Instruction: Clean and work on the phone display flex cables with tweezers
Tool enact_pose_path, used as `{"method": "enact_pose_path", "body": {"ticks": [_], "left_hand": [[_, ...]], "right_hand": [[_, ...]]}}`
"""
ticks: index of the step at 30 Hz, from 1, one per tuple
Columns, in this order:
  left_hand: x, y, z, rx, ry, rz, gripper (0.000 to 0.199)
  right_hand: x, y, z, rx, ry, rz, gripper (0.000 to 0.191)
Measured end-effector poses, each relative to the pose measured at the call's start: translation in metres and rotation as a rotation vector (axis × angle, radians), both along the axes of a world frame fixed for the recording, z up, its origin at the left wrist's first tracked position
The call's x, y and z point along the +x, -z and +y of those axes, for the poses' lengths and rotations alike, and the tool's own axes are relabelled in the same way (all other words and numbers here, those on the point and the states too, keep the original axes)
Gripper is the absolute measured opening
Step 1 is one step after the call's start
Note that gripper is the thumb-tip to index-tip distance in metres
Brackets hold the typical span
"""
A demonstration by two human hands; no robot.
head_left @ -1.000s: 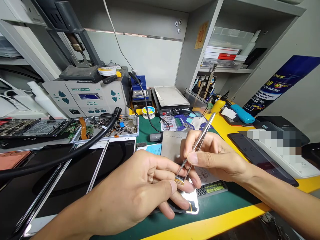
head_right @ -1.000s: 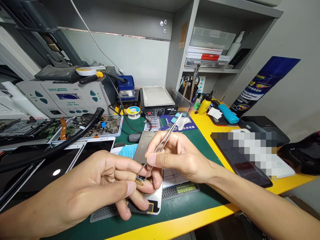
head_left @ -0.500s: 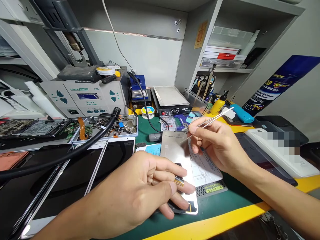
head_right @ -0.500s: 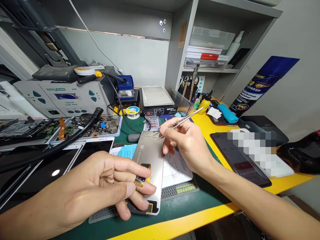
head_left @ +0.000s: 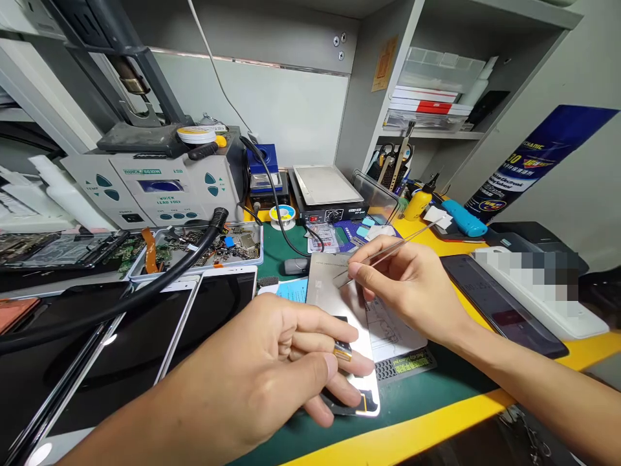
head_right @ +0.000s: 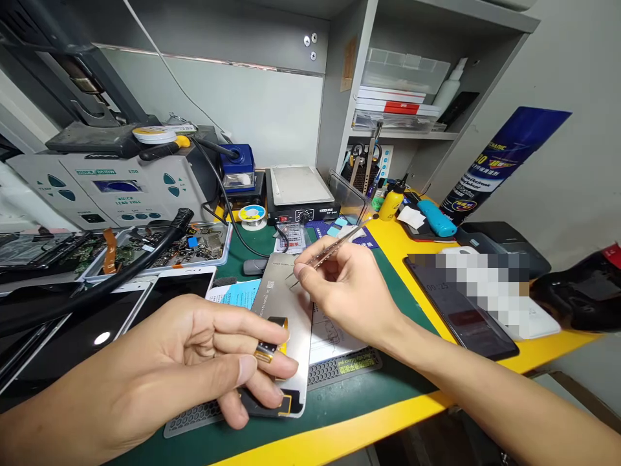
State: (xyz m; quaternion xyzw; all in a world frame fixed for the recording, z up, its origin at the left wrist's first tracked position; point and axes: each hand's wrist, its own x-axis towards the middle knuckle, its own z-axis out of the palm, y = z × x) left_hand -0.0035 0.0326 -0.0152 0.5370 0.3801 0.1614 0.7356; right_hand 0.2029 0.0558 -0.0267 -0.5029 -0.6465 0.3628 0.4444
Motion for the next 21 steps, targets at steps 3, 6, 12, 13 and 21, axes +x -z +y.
{"method": "enact_pose_path", "body": {"ticks": [3, 6, 12, 13, 21], "left_hand": [[0.0032, -0.0034, 0.0023, 0.003, -0.001, -0.002, 0.057], [0.0042, -0.0042, 0.0030, 0.004, -0.006, -0.005, 0.059], [0.0000, 0.0004, -0.0017, -0.008, -0.016, 0.000, 0.049], [-0.0010, 0.0014, -0.0026, -0.014, -0.015, -0.001, 0.043], [-0.0044, 0.0044, -0.0026, -0.009, -0.003, -0.022, 0.025]], "right_hand": [[-0.0009, -0.0002, 0.0002, 0.008, 0.021, -0.019, 0.013], [-0.0014, 0.0002, 0.0005, 0.010, 0.034, -0.030, 0.014], [-0.0017, -0.0012, 0.0002, 0.013, 0.050, -0.047, 0.015], [-0.0017, -0.0013, 0.0000, 0.016, 0.053, -0.050, 0.014], [-0.0015, -0.0014, -0.0007, 0.026, 0.045, -0.049, 0.021]]}}
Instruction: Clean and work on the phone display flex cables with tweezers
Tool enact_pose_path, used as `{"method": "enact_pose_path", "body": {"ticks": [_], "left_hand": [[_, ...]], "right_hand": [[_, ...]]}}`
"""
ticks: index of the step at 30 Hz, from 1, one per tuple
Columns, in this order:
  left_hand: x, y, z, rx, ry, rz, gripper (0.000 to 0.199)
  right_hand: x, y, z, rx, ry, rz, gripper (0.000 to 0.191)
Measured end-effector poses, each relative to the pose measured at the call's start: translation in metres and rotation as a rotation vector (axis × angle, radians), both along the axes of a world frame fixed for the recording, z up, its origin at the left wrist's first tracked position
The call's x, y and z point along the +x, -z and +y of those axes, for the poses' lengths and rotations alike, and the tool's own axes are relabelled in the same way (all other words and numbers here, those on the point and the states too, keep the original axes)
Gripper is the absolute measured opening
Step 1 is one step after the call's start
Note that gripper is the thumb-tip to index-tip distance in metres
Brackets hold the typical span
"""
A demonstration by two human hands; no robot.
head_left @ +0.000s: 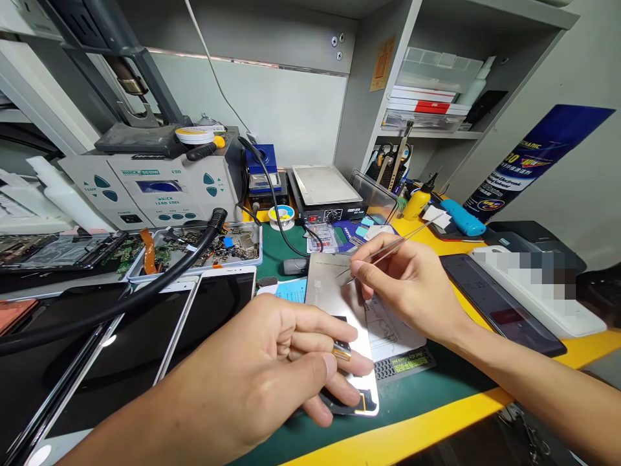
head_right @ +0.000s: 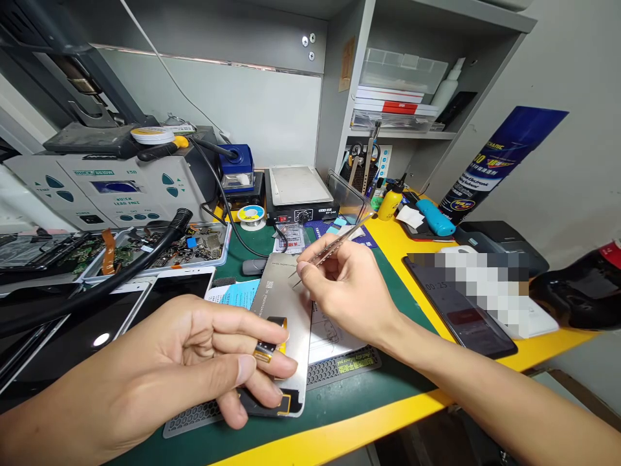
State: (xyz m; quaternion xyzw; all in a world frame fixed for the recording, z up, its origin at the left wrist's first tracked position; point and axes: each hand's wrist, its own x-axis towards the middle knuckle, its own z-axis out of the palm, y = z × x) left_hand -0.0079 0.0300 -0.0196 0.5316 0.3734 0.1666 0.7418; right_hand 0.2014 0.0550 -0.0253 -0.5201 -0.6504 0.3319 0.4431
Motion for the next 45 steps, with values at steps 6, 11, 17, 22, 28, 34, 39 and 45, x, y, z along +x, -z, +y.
{"method": "enact_pose_path", "body": {"ticks": [6, 11, 17, 22, 28, 34, 39, 45], "left_hand": [[0.001, 0.000, -0.002, 0.001, 0.001, -0.009, 0.024], [0.002, 0.002, -0.001, 0.004, 0.009, -0.012, 0.023], [0.000, 0.002, -0.002, 0.016, 0.011, -0.012, 0.023], [-0.002, 0.001, -0.002, 0.000, -0.001, -0.029, 0.024], [0.002, -0.003, 0.002, 0.020, 0.018, -0.019, 0.026], [0.005, -0.011, 0.003, 0.071, 0.065, 0.005, 0.031], [0.004, -0.011, 0.003, 0.088, 0.079, 0.020, 0.034], [0.004, -0.010, 0.003, 0.087, 0.074, 0.015, 0.034]], "right_hand": [[-0.001, -0.001, -0.001, -0.017, -0.018, 0.031, 0.017], [0.000, 0.000, -0.001, -0.028, -0.037, 0.058, 0.015], [-0.002, 0.001, -0.001, -0.010, -0.034, 0.085, 0.017], [0.004, -0.002, -0.005, 0.051, -0.043, 0.207, 0.009], [0.012, -0.012, -0.013, -0.360, -0.399, 0.557, 0.008], [0.011, -0.008, -0.020, -0.421, -0.497, 0.452, 0.010], [0.009, -0.007, -0.020, -0.448, -0.514, 0.462, 0.011], [0.009, -0.006, -0.018, -0.461, -0.524, 0.486, 0.011]]}}
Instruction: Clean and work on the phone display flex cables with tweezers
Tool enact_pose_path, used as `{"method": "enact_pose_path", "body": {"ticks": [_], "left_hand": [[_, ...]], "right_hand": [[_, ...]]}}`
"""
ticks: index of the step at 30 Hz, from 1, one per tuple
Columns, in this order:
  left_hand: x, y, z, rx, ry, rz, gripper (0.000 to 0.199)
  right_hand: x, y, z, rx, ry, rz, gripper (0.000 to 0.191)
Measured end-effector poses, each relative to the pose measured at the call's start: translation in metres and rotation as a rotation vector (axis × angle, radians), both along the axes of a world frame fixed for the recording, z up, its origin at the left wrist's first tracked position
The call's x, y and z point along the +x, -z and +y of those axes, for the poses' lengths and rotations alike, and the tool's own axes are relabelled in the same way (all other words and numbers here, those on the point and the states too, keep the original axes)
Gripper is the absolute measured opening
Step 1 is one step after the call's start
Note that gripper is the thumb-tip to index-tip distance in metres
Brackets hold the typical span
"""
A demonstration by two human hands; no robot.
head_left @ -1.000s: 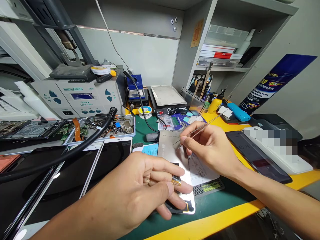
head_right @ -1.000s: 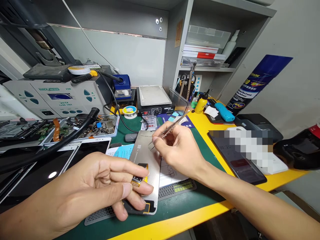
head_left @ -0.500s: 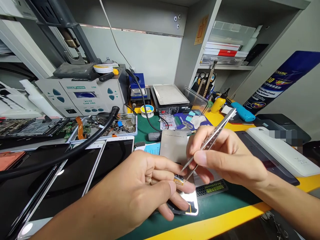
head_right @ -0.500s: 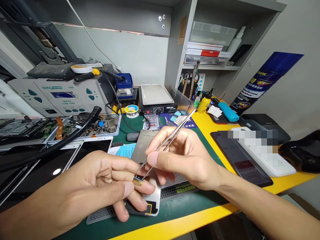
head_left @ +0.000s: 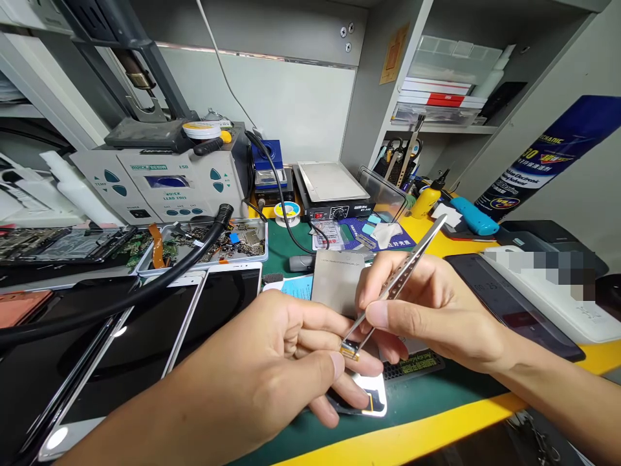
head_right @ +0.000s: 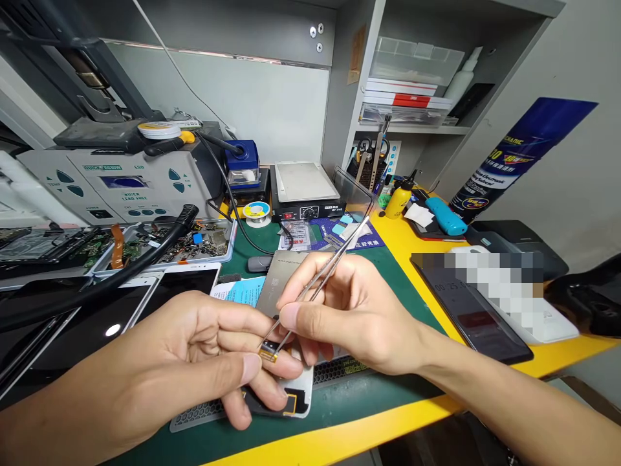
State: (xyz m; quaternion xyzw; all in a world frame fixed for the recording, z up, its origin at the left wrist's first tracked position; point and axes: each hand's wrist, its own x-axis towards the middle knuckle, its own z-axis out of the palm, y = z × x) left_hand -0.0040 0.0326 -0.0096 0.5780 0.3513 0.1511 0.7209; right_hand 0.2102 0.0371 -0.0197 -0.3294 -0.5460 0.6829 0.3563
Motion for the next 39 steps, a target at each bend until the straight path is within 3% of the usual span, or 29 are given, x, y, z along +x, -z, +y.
{"method": "enact_pose_path", "body": {"ticks": [39], "left_hand": [[0.0010, -0.0008, -0.0014, -0.013, -0.010, -0.007, 0.027]], "right_hand": [[-0.0035, 0.0005, -0.0037, 0.057, 0.017, -0.017, 0.010]]}}
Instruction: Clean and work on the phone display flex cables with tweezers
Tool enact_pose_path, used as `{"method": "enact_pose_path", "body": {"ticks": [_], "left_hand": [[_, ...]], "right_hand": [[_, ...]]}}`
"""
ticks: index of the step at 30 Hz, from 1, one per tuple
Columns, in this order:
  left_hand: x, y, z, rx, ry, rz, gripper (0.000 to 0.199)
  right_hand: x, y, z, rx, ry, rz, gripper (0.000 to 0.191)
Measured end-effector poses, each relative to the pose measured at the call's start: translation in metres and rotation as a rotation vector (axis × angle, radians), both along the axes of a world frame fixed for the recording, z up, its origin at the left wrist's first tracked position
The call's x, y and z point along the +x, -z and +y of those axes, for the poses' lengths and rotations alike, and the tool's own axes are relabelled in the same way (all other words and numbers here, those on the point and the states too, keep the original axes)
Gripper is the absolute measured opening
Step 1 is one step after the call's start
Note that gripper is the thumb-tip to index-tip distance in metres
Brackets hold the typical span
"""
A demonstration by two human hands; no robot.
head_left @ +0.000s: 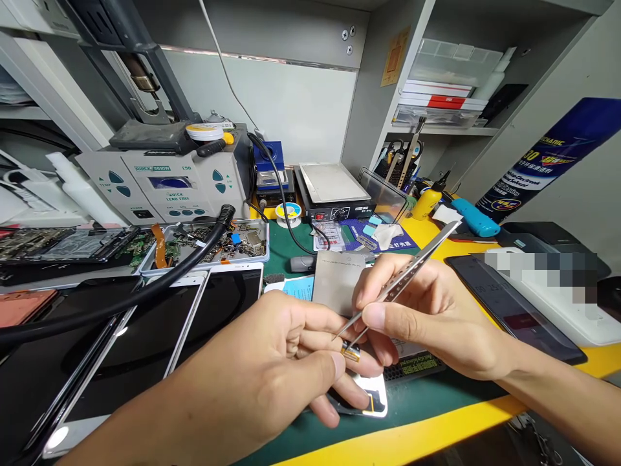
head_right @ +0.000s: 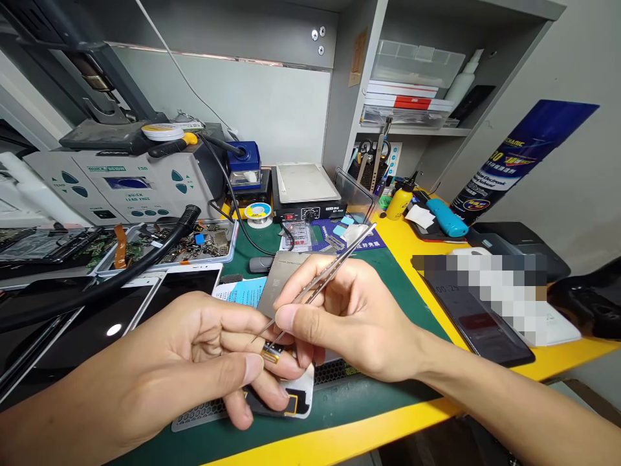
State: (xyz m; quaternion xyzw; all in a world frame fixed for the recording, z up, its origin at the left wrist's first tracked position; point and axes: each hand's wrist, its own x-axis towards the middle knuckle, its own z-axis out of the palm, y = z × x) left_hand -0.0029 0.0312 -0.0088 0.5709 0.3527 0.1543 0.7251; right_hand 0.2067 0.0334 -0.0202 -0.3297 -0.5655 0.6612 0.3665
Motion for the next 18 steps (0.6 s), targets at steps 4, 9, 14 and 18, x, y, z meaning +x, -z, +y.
{"method": "enact_pose_path", "body": {"ticks": [4, 9, 14, 18], "left_hand": [[0.000, -0.001, -0.001, 0.003, -0.001, 0.005, 0.027], [-0.002, 0.003, -0.002, 0.020, 0.009, 0.002, 0.027], [-0.001, -0.002, 0.002, 0.002, 0.033, 0.020, 0.026], [0.001, -0.008, 0.004, -0.038, 0.037, 0.062, 0.021]], "right_hand": [[0.000, -0.001, 0.001, 0.007, -0.006, -0.003, 0.009], [0.001, -0.001, 0.001, 0.005, -0.009, 0.007, 0.008], [0.002, 0.001, 0.002, 0.000, -0.016, 0.032, 0.009], [0.001, 0.001, 0.001, -0.015, -0.016, 0.043, 0.009]]}}
